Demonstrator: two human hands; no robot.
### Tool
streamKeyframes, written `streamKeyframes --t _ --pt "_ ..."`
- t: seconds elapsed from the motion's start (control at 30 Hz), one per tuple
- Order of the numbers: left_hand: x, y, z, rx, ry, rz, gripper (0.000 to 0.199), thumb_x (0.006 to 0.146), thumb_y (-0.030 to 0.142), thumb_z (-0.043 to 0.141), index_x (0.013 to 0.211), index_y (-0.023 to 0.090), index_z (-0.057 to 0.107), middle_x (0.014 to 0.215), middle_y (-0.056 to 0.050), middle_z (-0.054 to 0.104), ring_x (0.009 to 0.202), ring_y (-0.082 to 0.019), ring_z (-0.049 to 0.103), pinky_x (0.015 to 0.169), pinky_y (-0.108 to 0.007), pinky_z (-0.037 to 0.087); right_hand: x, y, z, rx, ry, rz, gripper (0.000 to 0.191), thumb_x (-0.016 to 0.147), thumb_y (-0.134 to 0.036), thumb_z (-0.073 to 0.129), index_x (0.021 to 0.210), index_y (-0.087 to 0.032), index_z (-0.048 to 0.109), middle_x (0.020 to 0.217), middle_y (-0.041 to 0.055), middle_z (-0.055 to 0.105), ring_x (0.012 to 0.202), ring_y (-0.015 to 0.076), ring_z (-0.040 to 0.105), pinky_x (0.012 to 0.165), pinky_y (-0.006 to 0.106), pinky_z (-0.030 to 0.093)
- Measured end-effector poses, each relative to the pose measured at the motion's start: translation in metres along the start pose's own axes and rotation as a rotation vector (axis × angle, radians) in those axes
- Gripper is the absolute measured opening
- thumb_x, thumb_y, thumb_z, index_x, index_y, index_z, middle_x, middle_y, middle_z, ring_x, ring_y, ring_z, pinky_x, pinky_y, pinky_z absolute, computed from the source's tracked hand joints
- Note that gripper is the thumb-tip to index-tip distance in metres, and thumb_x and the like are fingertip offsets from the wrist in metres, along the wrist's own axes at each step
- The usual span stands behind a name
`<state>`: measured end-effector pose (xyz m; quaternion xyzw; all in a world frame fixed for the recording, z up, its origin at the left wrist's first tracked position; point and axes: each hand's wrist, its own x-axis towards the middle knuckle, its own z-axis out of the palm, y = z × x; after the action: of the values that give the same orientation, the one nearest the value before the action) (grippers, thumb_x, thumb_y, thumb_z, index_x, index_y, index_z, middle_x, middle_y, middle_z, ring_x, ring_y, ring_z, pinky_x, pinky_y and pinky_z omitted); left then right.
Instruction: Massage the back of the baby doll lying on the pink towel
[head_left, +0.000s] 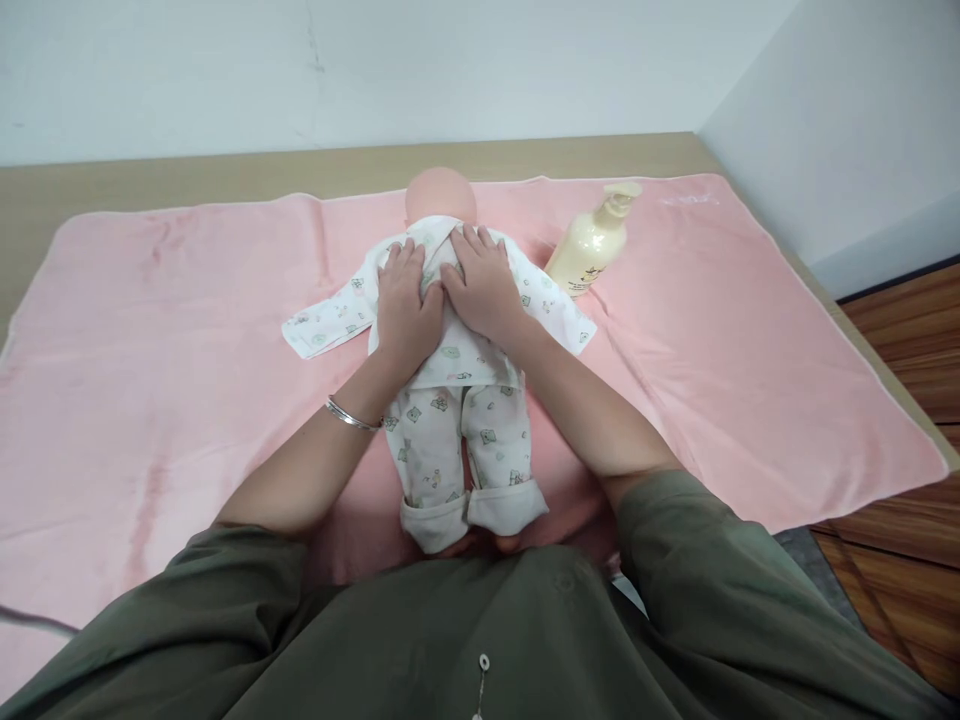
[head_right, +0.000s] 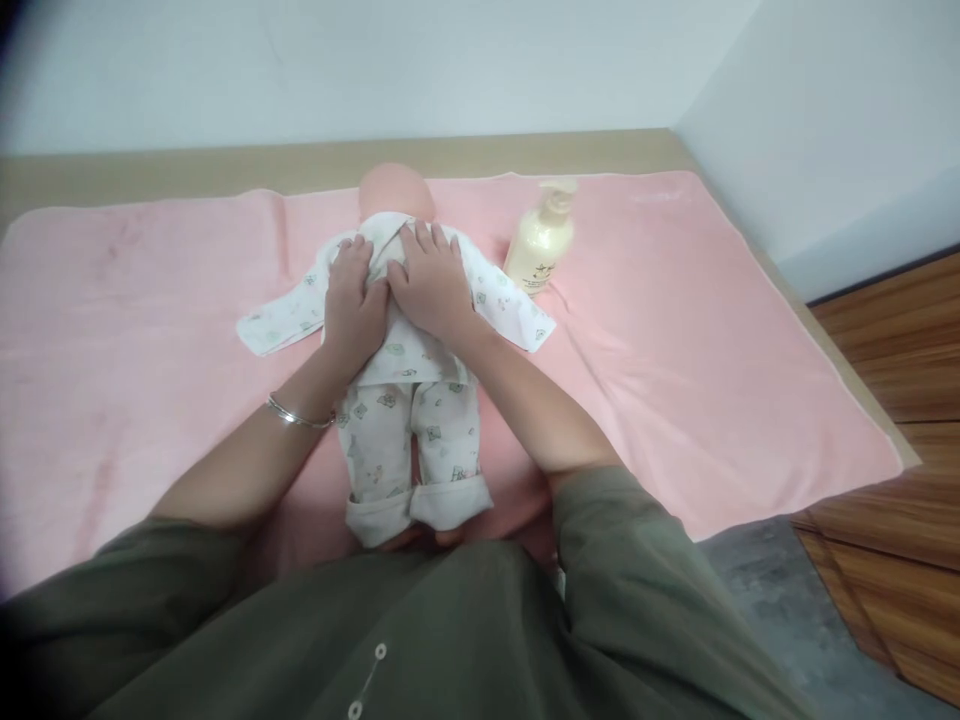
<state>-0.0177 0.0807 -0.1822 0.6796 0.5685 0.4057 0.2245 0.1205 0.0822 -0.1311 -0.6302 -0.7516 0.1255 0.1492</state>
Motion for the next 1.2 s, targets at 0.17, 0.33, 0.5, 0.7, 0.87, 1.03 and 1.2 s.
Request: streamKeyframes --t 0.17,0.33,0.5,0.7,0.87,1.03,1.2 --pt "-0.005 0.013 -0.001 0.013 -0.003 -0.041 0.060 0.092 0.025 0.052 0.152 0.015 0.053 0.169 -0.012 0.041 0.165 -0.028 0.023 0.140 -0.049 0.014 0.002 0.004 0.002 0.021 0.026 -0.007 0.064 0.103 -0.028 0.034 0.164 -0.007 0.031 0.174 0.0119 0.028 0.164 0.0334 0.021 0.138 0.059 0.013" --pt "-0.010 0.025 0.000 -0.014 -0.037 -0.040 0.060 0.089 0.018 0.052 0.149 0.016 0.056 0.168 -0.009 0.043 0.165 -0.026 0.023 0.141 -0.048 0.007 0.002 0.007 -0.015 -0.022 -0.113 -0.073 0.067 0.106 -0.034 0.034 0.165 -0.004 0.025 0.175 0.0168 0.019 0.166 0.0364 0.013 0.137 0.061 0.012" --pt "0.003 0.014 -0.006 -0.077 -0.049 -0.071 0.064 0.085 0.014 0.051 0.149 0.016 0.057 0.168 -0.007 0.043 0.165 -0.025 0.024 0.141 -0.043 0.012 -0.021 -0.016 -0.023 -0.104 -0.188 -0.021 0.066 0.106 -0.026 0.035 0.168 -0.011 0.018 0.177 0.0176 0.011 0.166 0.0415 0.010 0.132 0.070 0.018" --pt "0.013 0.002 -0.011 -0.096 -0.044 -0.102 0.059 0.092 0.020 0.048 0.150 0.018 0.055 0.169 -0.007 0.042 0.164 -0.023 0.026 0.140 -0.038 0.015 -0.048 -0.038 -0.007 -0.162 -0.086 -0.057 0.064 0.103 -0.013 0.031 0.166 -0.004 0.025 0.175 0.0223 0.016 0.166 0.0387 0.013 0.134 0.063 0.025" --pt "-0.007 0.017 -0.001 -0.023 -0.047 0.003 0.057 0.095 0.028 0.047 0.151 0.017 0.053 0.170 -0.009 0.040 0.166 -0.028 0.021 0.141 -0.048 0.009 -0.008 0.000 -0.007 -0.030 -0.041 -0.045 0.059 0.108 -0.025 0.030 0.164 -0.007 0.030 0.174 0.0172 0.025 0.165 0.0348 0.019 0.136 0.056 0.023" --pt "-0.020 0.029 0.003 0.012 -0.051 0.038 0.056 0.096 0.026 0.043 0.150 0.015 0.054 0.168 -0.010 0.043 0.165 -0.027 0.025 0.141 -0.048 0.010 0.003 0.009 -0.008 -0.045 -0.018 0.005 0.062 0.108 -0.032 0.033 0.165 -0.007 0.029 0.173 0.0179 0.026 0.164 0.0369 0.020 0.137 0.058 0.019" --pt "0.003 0.009 -0.008 -0.057 -0.044 -0.031 0.056 0.096 0.027 0.044 0.151 0.018 0.055 0.167 -0.008 0.045 0.163 -0.024 0.030 0.140 -0.043 0.017 -0.030 -0.021 -0.016 -0.107 -0.128 -0.046 0.065 0.106 -0.022 0.033 0.164 0.005 0.022 0.173 0.0256 0.018 0.166 0.0351 0.014 0.139 0.047 0.018"
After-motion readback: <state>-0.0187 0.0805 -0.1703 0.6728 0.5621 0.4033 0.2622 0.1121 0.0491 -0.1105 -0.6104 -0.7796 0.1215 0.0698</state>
